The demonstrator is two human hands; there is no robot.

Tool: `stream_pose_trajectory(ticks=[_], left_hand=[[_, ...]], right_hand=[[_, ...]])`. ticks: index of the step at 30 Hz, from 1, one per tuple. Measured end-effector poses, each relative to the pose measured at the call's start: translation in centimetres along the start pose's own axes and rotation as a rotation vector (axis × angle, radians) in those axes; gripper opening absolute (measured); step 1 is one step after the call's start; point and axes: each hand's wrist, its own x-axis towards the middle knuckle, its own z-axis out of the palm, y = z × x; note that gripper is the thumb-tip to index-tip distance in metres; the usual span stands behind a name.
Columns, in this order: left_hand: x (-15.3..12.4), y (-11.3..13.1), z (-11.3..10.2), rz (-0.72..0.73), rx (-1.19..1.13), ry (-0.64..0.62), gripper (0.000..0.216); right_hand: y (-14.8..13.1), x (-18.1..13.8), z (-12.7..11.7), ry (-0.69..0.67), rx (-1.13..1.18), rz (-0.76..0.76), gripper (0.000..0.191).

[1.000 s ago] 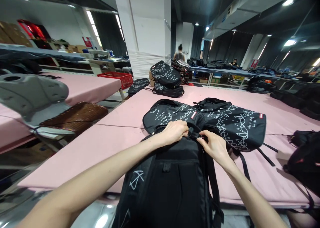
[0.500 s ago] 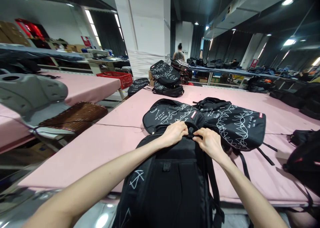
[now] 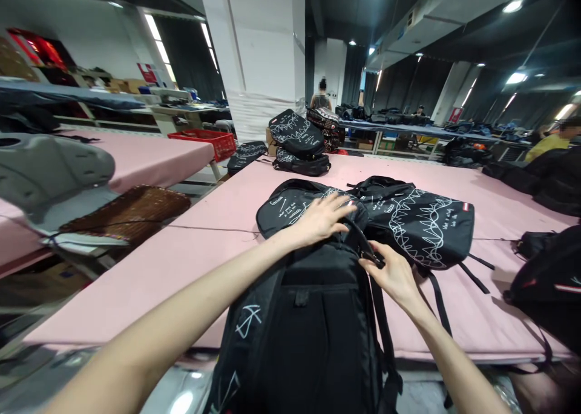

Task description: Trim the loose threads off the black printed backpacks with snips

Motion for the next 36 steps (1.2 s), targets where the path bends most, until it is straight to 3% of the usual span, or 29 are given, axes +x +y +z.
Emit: stream_pose_trajectory(ticks=[3, 6, 9, 14, 18, 22, 36], left_hand=[[1.9, 2.8, 0.7, 0.181, -0.229, -0.183, 0.025], [3.5, 4.1, 0.3, 0.129, -0.5, -0.332, 0.028], [4.2, 3.5, 0.0, 0.029, -0.727, -0.38, 0.043], [3.2, 0.6, 0.9, -0.209, -0.848, -0.312, 0.05], [2.0, -0.2, 1.4, -0.318, -0.844, -0.317, 0.046], [1.7, 0.1, 1.2, -0.296, -0.851, -0.279, 0.048], [0.4, 0.9, 0.5, -0.297, -0.704, -0.191, 0.043]], right_hand=[[0.2, -0.3, -0.6, -0.111, 0.391, 0.157, 0.031], [0.4, -1.0, -1.5, -0.241, 0.788, 0.254, 0.032], [1.5, -3.7, -1.3, -0.265, 0.97, 0.336, 0.03], [5.3, -12.9, 0.7, -0.479, 0.964, 0.538, 0.035], [6.7, -18.3, 1.5, -0.366, 1.052, 0.586, 0.035], [6.6, -18.9, 1.7, -0.278, 0.993, 0.599, 0.031], [6.4, -19.1, 1.2, -0.176, 1.003, 0.669, 0.033]])
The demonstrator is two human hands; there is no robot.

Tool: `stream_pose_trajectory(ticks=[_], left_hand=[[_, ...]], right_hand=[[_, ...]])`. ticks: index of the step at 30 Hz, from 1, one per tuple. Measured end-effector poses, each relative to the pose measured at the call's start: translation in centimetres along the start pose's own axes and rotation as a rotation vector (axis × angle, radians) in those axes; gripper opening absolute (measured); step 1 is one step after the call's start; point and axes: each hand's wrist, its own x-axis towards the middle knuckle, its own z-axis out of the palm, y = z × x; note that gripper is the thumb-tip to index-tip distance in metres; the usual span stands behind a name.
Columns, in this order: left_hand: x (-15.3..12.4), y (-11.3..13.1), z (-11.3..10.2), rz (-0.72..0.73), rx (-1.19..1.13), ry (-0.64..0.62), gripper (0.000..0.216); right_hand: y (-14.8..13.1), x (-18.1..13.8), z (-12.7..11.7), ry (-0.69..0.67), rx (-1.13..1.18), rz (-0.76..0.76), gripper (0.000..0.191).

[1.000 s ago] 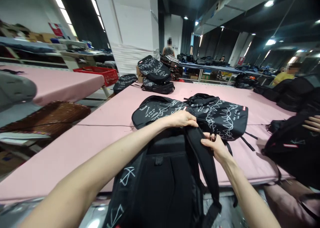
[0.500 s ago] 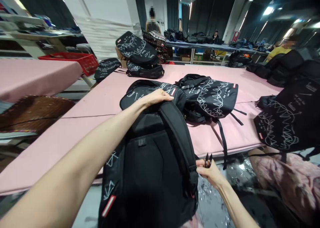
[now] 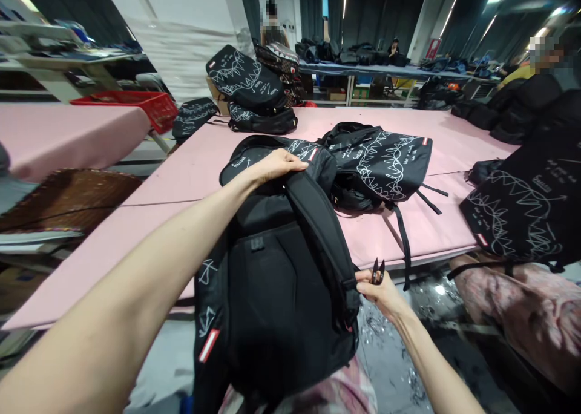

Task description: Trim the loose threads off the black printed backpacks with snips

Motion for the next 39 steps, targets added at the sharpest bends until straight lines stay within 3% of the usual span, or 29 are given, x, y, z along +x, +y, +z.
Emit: stream_pose_trajectory(ticks=[5, 8, 10, 12, 15, 19, 21, 25, 28, 32, 34, 37, 39], left_hand=[[-2.1, 0.1, 0.5, 0.137, 0.268, 0.164, 0.032], [-6.4, 0.1, 1.1, 0.259, 0.431, 0.435, 0.033], [-10.5, -0.4, 1.6, 0.25, 0.551, 0.579, 0.044], [-15.1, -1.6, 2.7, 0.169, 0.664, 0.639, 0.054], [-22.2, -4.3, 6.1, -0.107, 0.745, 0.726, 0.069], [-28.3, -7.7, 10.3, -0.336, 0.607, 0.641, 0.077], [-28.9, -8.1, 9.2, -0.361, 0.559, 0.691, 0.067], [-25.9, -7.3, 1.2, -0.354, 0.371, 0.921, 0.054], [-22.5, -8.0, -3.2, -0.369, 0.125, 0.861, 0.05], [-20.5, -10.6, -3.7, -0.412, -0.145, 0.883, 0.049], [-20.6, -11.8, -3.7, -0.437, -0.399, 0.877, 0.042], [-21.0, -13.1, -4.6, -0.488, -0.874, 0.739, 0.028], [-21.1, -13.9, -5.3, -0.517, -1.054, 0.64, 0.026]], right_hand=[[0.3, 0.1, -0.4, -0.009, -0.003, -0.008, 0.03], [0.8, 0.7, -0.6, 0.013, 0.004, -0.009, 0.03], [1.2, 0.9, -0.5, 0.018, -0.002, 0.001, 0.032], [1.3, 0.7, -0.2, 0.007, -0.072, 0.015, 0.033], [1.1, 0.4, -0.2, 0.009, -0.308, -0.013, 0.03], [0.4, 1.7, -0.5, 0.069, -0.485, -0.178, 0.035], [0.3, 2.6, 0.0, 0.009, -0.554, -0.228, 0.039], [1.4, 3.4, 2.3, -0.108, -0.701, -0.241, 0.048], [2.8, 3.6, 3.1, -0.053, -0.759, -0.255, 0.047], [3.5, 4.1, 2.8, -0.025, -0.771, -0.229, 0.046], [3.3, 4.2, 2.8, -0.01, -0.765, -0.213, 0.045], [2.6, 4.3, 3.4, 0.043, -0.755, -0.178, 0.044], [2.3, 4.1, 4.0, 0.09, -0.763, -0.174, 0.044]])
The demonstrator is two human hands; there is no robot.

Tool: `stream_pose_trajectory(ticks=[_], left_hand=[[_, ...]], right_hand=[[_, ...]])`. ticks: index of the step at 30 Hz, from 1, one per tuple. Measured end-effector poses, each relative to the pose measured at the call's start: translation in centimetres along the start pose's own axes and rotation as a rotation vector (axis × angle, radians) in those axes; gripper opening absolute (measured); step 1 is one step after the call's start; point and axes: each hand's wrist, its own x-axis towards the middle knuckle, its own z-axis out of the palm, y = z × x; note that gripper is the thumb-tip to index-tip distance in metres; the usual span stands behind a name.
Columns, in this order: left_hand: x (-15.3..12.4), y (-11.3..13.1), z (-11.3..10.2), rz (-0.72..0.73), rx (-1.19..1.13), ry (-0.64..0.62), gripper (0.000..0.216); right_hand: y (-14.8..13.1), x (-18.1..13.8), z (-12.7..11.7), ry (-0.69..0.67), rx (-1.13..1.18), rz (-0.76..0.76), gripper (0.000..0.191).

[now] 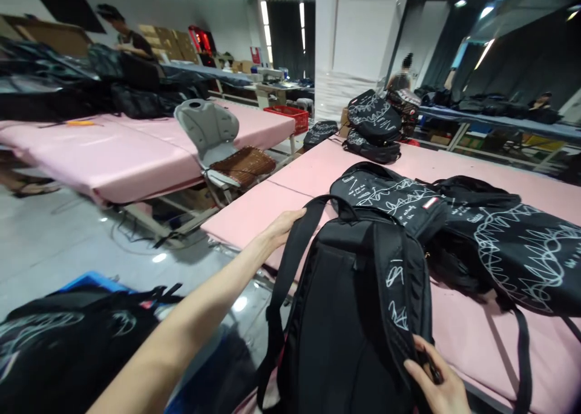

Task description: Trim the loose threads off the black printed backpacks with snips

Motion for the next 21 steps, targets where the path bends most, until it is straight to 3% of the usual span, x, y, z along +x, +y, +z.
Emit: stream_pose_trajectory(ticks=[6, 11, 13, 15, 16, 17, 18, 19, 21], left_hand=[[1.6, -0.7, -1.0, -0.205, -0.283, -0.263, 0.048], [2.0, -1.1, -1.5, -0.203, -0.31, -0.271, 0.052], [2.1, -1.1, -1.7, -0.176, -0.301, -0.283, 0.051], [2.0, -1.1, -1.6, -0.153, -0.292, -0.285, 0.049], [1.9, -1.1, -1.4, -0.142, -0.286, -0.277, 0.048], [1.7, -1.1, -1.1, -0.127, -0.277, -0.26, 0.046], [1.4, -1.1, -0.7, -0.102, -0.264, -0.225, 0.043], [1.1, -1.1, -0.2, -0.062, -0.242, -0.17, 0.039], [0.4, -1.0, 0.6, 0.041, -0.182, -0.042, 0.03]], right_hand=[[-1.1, -0.6, 0.4, 0.074, -0.086, 0.005, 0.051], [-1.9, -0.9, 0.2, 0.061, -0.147, 0.048, 0.058], [-2.9, -1.9, 0.5, 0.15, -0.12, -0.037, 0.061], [-4.3, -3.6, 1.4, 0.316, -0.033, -0.204, 0.061], [-5.2, -4.6, 2.2, 0.336, 0.008, -0.312, 0.057], [-6.2, -5.4, 3.3, 0.296, 0.037, -0.421, 0.05], [-7.1, -6.0, 4.5, 0.184, 0.043, -0.523, 0.041], [-8.1, -6.1, 5.9, -0.026, 0.003, -0.616, 0.035], [-10.0, -4.9, 8.6, -0.208, -0.046, -0.696, 0.024]])
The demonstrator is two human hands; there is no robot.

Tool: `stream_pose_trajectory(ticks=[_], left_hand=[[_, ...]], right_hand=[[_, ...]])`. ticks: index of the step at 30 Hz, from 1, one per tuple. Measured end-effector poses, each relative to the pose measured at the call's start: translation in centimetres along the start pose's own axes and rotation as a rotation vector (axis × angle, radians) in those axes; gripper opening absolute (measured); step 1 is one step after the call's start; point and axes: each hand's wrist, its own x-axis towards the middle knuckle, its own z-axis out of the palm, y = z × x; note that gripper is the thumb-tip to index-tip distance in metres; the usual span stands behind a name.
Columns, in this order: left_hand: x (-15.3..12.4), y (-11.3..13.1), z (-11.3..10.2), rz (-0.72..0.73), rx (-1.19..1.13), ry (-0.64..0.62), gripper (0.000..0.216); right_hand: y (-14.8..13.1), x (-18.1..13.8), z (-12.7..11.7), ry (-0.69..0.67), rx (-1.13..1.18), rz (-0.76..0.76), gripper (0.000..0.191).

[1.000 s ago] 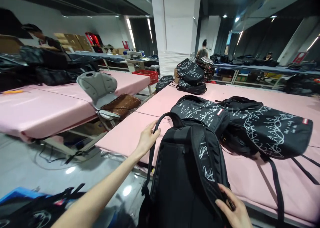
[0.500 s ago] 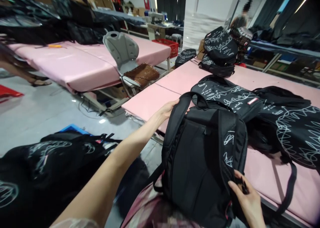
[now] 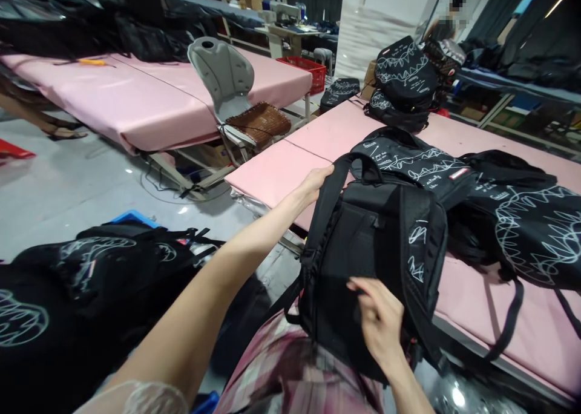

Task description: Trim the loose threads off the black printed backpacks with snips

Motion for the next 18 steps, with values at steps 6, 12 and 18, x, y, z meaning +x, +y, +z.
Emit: stream_pose_trajectory(ticks=[6, 12, 18], left_hand=[[-0.9, 0.5, 1.2, -0.027, 0.033, 0.037, 0.028], [-0.8, 0.7, 1.3, -0.063, 0.018, 0.055, 0.025], [-1.0, 0.8, 1.7, -0.063, 0.034, 0.07, 0.025]], right_hand=[[3.5, 7.5, 1.1, -0.043, -0.151, 0.016, 0.025], [4.7, 6.6, 0.9, -0.117, -0.055, 0.088, 0.026], [2.4, 3.2, 6.7, -0.402, -0.107, -0.239, 0.043]])
